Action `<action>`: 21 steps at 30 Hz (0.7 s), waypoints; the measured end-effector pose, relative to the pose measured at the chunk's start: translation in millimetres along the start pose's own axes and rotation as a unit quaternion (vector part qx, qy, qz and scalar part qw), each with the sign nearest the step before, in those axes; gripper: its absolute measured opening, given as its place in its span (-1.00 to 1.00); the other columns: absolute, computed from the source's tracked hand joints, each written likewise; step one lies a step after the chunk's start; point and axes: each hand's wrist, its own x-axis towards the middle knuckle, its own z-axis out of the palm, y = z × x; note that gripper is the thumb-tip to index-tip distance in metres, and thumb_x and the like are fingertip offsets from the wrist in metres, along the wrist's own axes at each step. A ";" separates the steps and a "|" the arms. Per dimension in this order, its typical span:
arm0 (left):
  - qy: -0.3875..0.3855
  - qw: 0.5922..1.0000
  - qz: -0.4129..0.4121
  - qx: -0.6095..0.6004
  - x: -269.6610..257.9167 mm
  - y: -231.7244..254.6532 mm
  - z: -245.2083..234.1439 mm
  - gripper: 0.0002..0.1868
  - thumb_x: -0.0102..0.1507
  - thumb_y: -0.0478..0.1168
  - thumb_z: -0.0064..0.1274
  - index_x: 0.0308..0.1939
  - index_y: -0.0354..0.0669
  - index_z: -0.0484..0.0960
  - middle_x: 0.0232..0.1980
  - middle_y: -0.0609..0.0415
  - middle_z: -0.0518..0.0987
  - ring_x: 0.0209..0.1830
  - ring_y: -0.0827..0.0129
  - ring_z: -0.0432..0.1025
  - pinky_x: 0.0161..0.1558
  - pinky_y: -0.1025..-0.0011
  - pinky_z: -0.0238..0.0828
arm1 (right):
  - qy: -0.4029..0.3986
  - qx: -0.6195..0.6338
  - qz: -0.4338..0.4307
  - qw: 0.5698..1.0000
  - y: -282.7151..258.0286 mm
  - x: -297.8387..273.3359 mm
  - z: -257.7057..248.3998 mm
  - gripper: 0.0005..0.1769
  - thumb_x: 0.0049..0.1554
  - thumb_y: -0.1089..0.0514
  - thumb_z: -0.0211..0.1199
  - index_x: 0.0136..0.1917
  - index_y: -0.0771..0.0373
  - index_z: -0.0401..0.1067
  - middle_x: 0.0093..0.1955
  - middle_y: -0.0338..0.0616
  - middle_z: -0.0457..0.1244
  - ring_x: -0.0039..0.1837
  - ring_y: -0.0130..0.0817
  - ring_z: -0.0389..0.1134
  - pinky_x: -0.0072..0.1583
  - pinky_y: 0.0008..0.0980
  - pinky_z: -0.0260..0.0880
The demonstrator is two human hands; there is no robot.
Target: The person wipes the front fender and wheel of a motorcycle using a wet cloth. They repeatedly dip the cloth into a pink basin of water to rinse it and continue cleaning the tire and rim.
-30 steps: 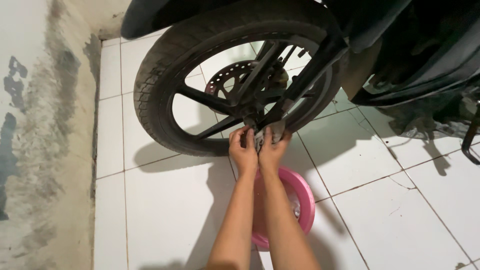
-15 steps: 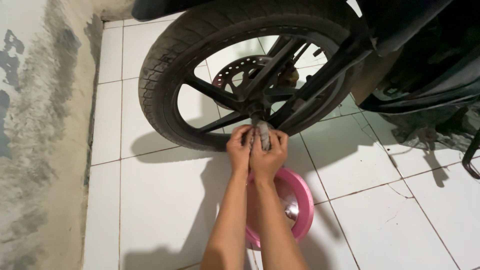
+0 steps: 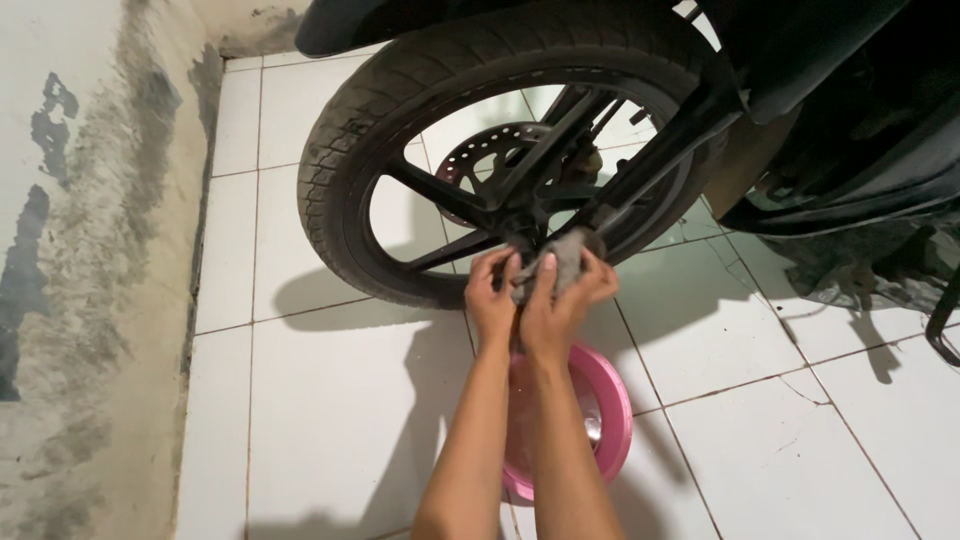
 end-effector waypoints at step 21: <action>-0.048 0.980 -0.193 -0.019 1.5 34.0 -6.1 -0.68 0.38 -0.14 0.01 0.12 -0.22 0.68 0.11 0.02 0.63 0.10 0.34 0.52 0.12 0.42 0.40 | -0.075 0.022 0.165 0.983 17.1 3.1 5.3 -0.53 0.16 -0.07 0.33 0.14 0.36 0.56 0.07 0.10 0.32 0.17 -0.05 0.38 0.23 -0.21 0.34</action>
